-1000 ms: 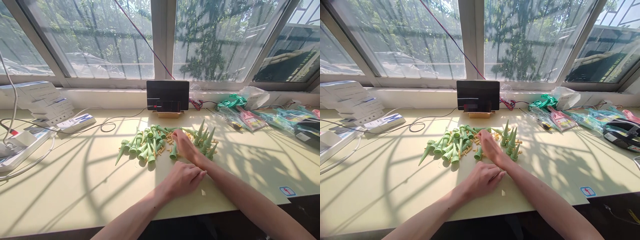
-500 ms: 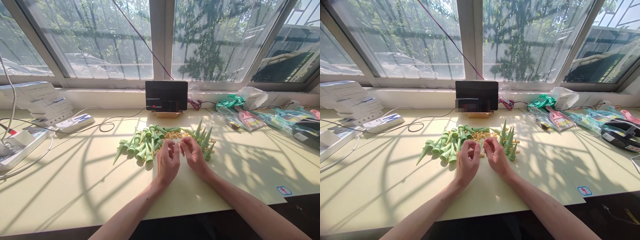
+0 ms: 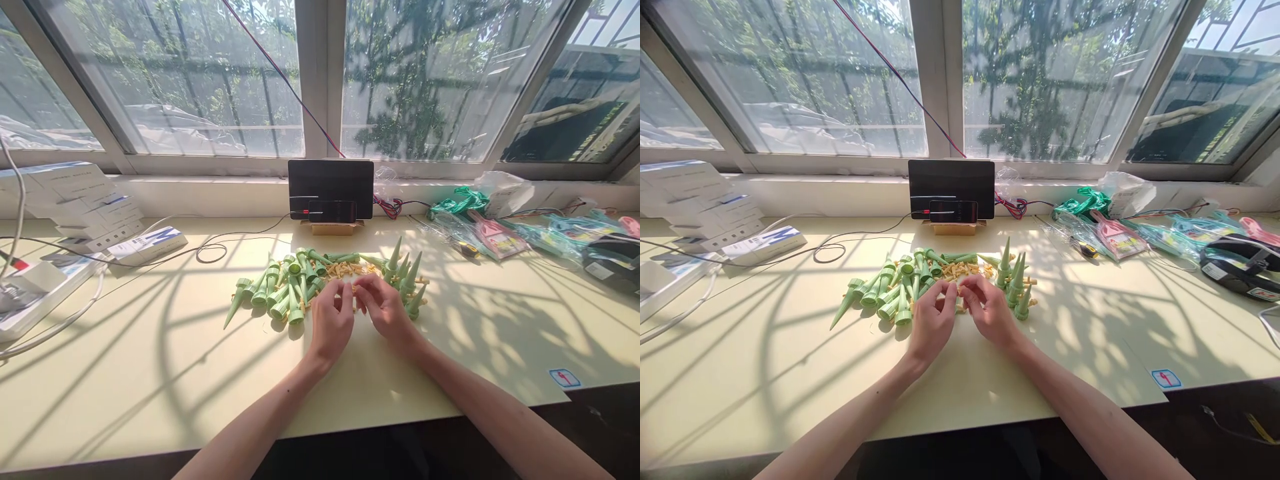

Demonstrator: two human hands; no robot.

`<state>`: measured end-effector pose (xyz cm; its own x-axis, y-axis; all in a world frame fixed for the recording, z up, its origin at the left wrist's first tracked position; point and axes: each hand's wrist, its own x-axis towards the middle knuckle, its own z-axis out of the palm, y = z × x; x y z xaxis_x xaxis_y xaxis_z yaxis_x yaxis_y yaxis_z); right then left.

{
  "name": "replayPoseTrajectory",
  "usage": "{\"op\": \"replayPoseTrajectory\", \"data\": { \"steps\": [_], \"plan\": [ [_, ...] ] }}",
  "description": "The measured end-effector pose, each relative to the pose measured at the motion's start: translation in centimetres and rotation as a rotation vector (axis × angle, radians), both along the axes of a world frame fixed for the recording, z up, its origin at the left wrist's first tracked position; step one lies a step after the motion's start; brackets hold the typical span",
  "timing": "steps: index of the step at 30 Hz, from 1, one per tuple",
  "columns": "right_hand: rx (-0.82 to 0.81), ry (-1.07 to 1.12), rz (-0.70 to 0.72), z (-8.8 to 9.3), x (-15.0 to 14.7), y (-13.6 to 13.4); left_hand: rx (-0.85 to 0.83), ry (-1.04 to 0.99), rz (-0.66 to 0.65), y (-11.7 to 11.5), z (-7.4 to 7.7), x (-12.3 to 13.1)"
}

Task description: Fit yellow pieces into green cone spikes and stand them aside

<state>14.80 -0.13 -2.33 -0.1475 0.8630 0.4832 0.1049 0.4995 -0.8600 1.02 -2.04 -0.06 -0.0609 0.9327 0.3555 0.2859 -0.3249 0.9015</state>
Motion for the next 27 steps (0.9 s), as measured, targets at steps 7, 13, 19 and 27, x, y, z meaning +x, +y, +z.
{"op": "replayPoseTrajectory", "data": {
  "steps": [7, 13, 19, 27],
  "plan": [
    [0.034, -0.088, 0.013, 0.10, 0.40, 0.25, 0.011, -0.033, 0.050, 0.16, -0.39, -0.05],
    [0.023, -0.122, 0.047, 0.26, 0.58, 0.31, 0.006, -0.057, 0.056, 0.11, -0.30, 0.06],
    [0.026, -0.099, 0.043, 0.20, 0.47, 0.41, -0.002, -0.077, 0.072, 0.08, -0.01, 0.06],
    [0.054, -0.139, 0.019, 0.22, 0.63, 0.47, 0.006, -0.073, 0.059, 0.09, -0.13, 0.04]
  ]
}}
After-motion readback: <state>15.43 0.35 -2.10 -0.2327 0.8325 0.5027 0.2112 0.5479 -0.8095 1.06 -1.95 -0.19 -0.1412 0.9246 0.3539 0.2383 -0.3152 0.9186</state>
